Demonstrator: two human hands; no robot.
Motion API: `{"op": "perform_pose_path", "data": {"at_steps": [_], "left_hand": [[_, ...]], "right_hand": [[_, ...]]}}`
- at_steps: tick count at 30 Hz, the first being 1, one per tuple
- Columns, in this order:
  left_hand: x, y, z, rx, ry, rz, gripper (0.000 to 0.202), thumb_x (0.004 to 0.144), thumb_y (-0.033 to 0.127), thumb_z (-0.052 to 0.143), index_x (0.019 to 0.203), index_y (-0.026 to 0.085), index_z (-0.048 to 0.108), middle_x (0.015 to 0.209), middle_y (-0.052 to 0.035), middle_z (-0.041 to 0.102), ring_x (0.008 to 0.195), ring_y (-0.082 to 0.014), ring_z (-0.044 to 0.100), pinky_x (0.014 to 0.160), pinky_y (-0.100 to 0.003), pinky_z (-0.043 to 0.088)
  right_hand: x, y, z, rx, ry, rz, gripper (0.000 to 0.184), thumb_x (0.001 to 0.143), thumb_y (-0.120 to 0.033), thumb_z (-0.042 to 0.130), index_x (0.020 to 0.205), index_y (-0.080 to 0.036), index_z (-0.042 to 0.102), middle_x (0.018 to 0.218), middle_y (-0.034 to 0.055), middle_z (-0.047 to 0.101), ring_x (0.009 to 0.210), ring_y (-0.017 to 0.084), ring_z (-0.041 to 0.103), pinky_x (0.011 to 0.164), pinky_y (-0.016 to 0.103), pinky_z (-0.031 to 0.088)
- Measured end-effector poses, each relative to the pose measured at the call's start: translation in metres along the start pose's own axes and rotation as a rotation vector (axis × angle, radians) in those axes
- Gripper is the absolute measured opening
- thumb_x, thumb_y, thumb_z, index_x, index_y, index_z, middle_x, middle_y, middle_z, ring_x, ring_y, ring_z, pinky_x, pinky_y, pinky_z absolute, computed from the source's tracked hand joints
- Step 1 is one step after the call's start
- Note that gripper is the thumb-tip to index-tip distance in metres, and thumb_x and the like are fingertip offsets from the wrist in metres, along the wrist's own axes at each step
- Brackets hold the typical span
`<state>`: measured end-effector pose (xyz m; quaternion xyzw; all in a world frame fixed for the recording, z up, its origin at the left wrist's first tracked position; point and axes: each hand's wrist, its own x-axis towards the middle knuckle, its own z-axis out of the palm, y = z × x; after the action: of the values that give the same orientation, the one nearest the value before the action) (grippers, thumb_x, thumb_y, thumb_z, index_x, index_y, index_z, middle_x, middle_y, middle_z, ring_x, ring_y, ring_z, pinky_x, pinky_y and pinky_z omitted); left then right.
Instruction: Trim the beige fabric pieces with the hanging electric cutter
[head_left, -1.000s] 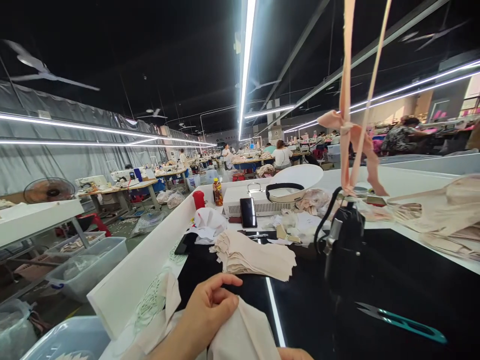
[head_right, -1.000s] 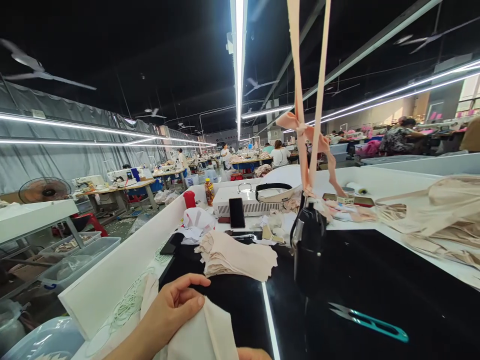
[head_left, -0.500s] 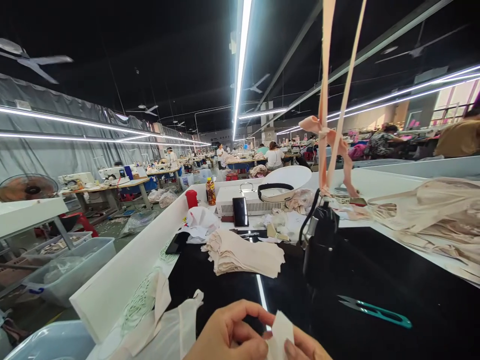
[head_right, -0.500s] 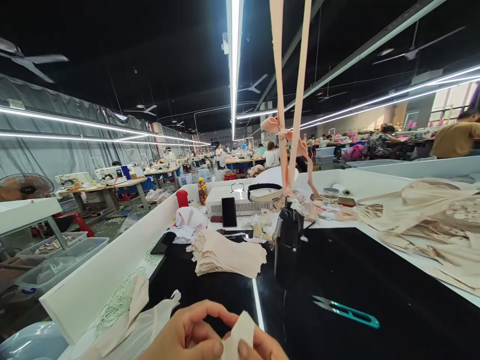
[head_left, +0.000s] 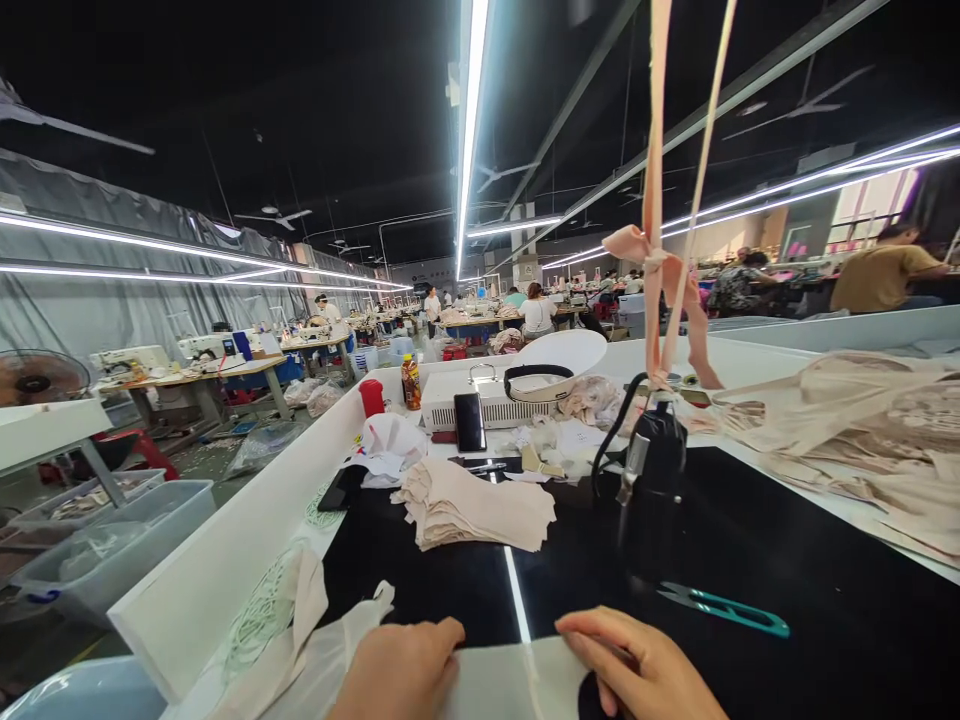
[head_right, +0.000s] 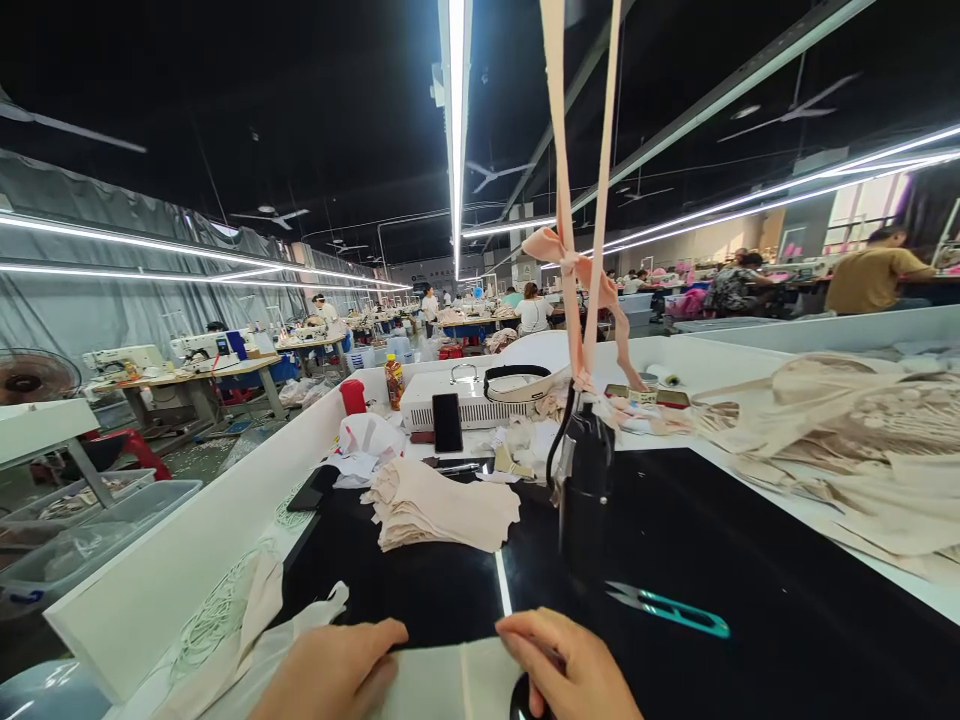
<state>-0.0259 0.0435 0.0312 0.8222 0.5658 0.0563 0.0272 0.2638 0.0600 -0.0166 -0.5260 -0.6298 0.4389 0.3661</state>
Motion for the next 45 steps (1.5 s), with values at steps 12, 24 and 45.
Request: {"op": "perform_pose_path", "data": {"at_steps": [12, 24, 45], "left_hand": [[0.021, 0.045, 0.052, 0.002, 0.713, 0.741, 0.031, 0.115, 0.027, 0.039, 0.106, 0.022, 0.068, 0.102, 0.0019, 0.079, 0.090, -0.0170, 0.074, 0.081, -0.027, 0.057], [0.013, 0.034, 0.054, 0.034, 0.431, 0.707, 0.029, 0.110, 0.035, 0.055, 0.132, 0.019, 0.064, 0.128, -0.0050, 0.075, 0.113, -0.0245, 0.073, 0.099, -0.034, 0.061], [0.011, 0.046, 0.029, -0.146, 0.241, 0.729, 0.028, 0.109, 0.031, 0.059, 0.136, 0.023, 0.064, 0.139, -0.0046, 0.072, 0.130, -0.0218, 0.068, 0.120, -0.038, 0.048]], "right_hand": [[0.024, -0.011, 0.008, -0.773, 0.157, -0.518, 0.034, 0.101, -0.001, 0.047, 0.101, -0.020, 0.075, 0.092, 0.0046, 0.075, 0.078, 0.020, 0.075, 0.070, 0.027, 0.059], [0.012, -0.012, 0.027, -0.967, 0.162, -0.829, 0.022, 0.099, -0.004, 0.063, 0.104, -0.024, 0.070, 0.099, 0.0007, 0.078, 0.087, 0.021, 0.073, 0.073, 0.032, 0.054], [0.007, -0.079, -0.058, 0.098, 0.653, -0.530, 0.110, 0.075, -0.047, 0.093, 0.163, -0.035, 0.026, 0.149, 0.0133, 0.053, 0.135, 0.035, 0.058, 0.108, 0.059, 0.051]]}}
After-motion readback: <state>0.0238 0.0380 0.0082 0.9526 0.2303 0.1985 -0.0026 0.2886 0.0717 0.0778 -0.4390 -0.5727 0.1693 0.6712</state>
